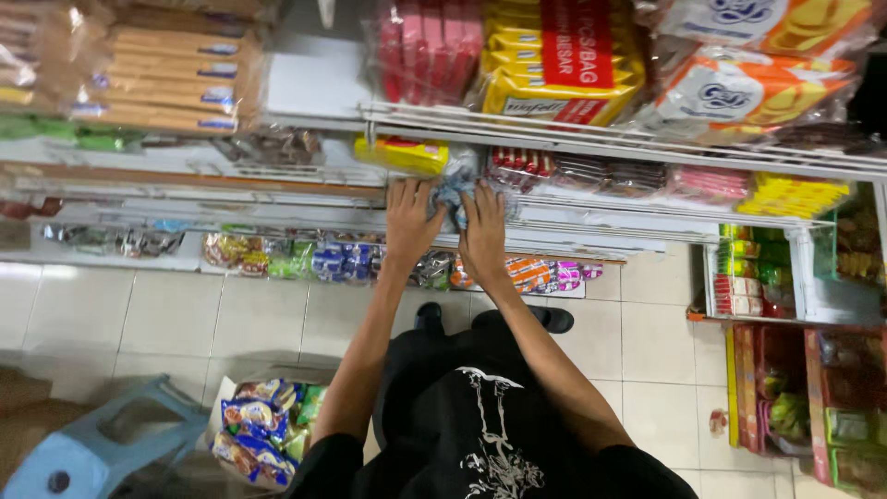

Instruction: The person wipes down supermarket shelves with a cloth, moving snacks and biscuits aside to reach the shelf surfaces.

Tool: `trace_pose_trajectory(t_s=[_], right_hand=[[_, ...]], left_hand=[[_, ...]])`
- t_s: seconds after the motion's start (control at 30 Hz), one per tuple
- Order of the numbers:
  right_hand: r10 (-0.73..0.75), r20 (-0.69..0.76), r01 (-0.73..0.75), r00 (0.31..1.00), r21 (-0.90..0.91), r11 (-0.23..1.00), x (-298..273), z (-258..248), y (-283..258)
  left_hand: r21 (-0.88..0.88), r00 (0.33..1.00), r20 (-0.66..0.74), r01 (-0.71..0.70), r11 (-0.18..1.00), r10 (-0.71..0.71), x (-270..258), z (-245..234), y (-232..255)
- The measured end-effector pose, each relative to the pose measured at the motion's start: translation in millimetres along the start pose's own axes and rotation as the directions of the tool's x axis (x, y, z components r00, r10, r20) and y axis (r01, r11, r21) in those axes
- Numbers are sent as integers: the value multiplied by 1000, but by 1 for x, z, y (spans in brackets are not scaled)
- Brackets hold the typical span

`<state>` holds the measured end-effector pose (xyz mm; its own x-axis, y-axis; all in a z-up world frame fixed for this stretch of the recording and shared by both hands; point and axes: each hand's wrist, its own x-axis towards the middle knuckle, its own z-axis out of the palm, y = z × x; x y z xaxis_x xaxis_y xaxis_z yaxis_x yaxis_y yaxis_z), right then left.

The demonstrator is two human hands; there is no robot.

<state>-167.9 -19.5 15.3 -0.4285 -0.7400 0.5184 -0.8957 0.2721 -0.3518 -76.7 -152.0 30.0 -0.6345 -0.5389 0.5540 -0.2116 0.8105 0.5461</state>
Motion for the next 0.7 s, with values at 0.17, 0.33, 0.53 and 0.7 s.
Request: trace_pose_trajectory(t_s=[0.17,0.33,0.53,0.7], right_hand=[[14,27,-14,1000,-14,1000,0,-8,-10],[127,166,-115,978,-82,990,37,-18,-13],[97,388,-41,916,-149,988,64,0,31],[-76,500,205,862,-209,956,67,13,48]], left_hand=[[-82,999,-12,-50,995,49,-4,-17,3],[-79,999,24,-24,997,26,-5,-22,7],[-81,999,27,-33,996,36,-7,-23,10],[-98,998,61,-20,995,26,-9,-25,12]])
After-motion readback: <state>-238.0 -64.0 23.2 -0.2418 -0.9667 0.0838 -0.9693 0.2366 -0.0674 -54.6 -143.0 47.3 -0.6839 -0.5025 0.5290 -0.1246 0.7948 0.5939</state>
